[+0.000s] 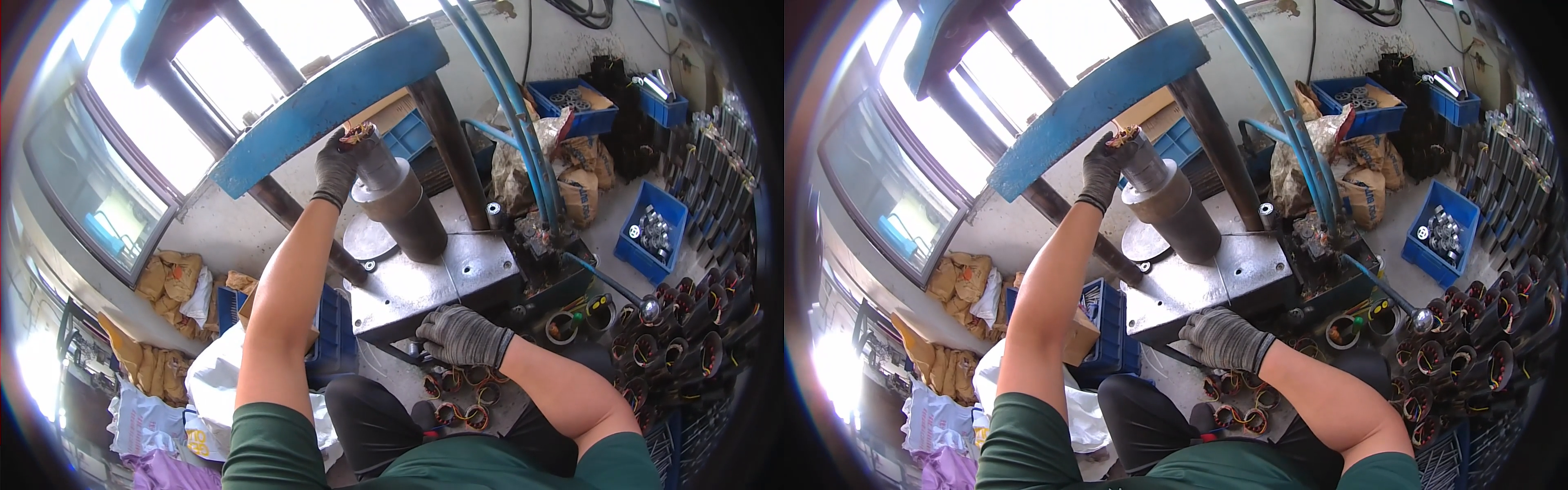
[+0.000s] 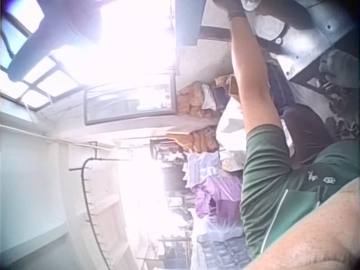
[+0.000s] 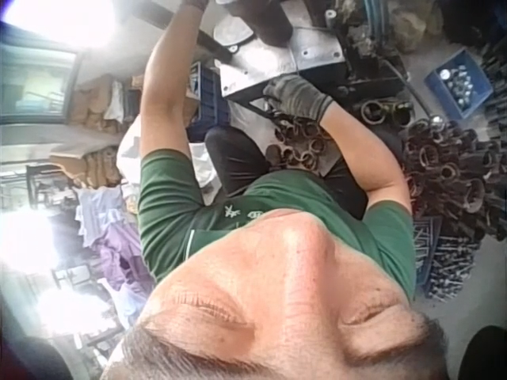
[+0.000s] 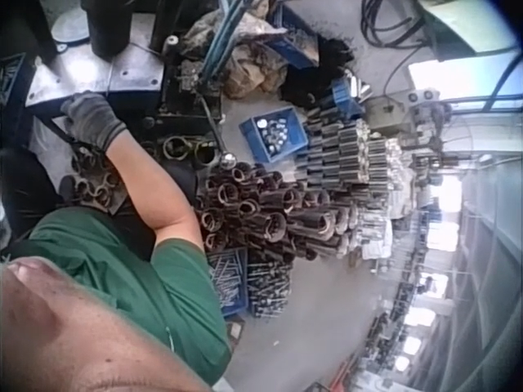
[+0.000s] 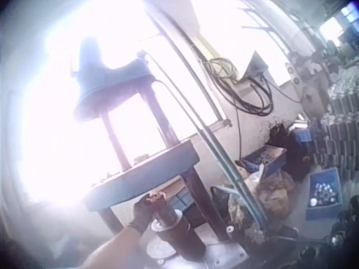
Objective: The person places a copper-wound stator core into a press and uses a large cylindrical tool to compress it. They then retrieve a metal sleeve from a bag, place it onto the press, and use the press to insert the stator core into the sleeve.
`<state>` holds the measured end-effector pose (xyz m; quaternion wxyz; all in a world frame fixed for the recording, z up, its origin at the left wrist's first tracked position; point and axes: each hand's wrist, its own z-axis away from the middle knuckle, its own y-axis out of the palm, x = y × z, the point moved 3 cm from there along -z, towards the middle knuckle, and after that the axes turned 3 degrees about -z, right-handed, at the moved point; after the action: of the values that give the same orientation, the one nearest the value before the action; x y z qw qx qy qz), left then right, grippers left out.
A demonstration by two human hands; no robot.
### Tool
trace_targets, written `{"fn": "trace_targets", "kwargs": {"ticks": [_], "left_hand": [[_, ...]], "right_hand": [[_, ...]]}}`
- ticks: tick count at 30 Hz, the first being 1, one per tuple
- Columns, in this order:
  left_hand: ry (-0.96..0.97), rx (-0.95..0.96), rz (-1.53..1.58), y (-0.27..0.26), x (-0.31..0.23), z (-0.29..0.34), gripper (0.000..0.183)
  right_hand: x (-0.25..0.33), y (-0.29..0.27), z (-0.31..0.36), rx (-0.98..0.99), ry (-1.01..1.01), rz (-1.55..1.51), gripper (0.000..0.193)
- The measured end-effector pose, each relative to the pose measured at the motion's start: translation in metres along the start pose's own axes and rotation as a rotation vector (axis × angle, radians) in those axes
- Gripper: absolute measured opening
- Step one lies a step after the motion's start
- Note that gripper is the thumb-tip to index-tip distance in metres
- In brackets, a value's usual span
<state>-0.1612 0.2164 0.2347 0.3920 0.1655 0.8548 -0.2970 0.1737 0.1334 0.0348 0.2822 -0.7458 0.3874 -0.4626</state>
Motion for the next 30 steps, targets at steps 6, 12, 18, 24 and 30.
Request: {"fn": "trace_targets", "kwargs": {"ticks": [6, 12, 18, 24, 30], "left_hand": [[0.122, 0.014, -0.260, -0.004, -0.007, 0.004, 0.059], [0.085, 0.165, -0.379, -0.006, -0.033, 0.010, 0.052], [0.074, 0.243, -0.356, -0.005, -0.033, 0.003, 0.049], [0.070, 0.225, -0.484, -0.012, -0.033, 0.004, 0.054], [0.013, 0.420, -0.628, -0.005, -0.065, 0.003, 0.066]], "right_hand": [[0.004, -0.001, 0.000, 0.031, -0.017, 0.039, 0.030], [0.002, -0.001, 0.002, 0.080, 0.003, 0.034, 0.033], [0.002, 0.001, 0.003, 0.155, 0.034, 0.050, 0.036], [0.000, 0.005, 0.002, 0.141, 0.004, 0.055, 0.035], [-0.002, 0.009, 0.008, 0.144, 0.029, 0.061, 0.030]]}}
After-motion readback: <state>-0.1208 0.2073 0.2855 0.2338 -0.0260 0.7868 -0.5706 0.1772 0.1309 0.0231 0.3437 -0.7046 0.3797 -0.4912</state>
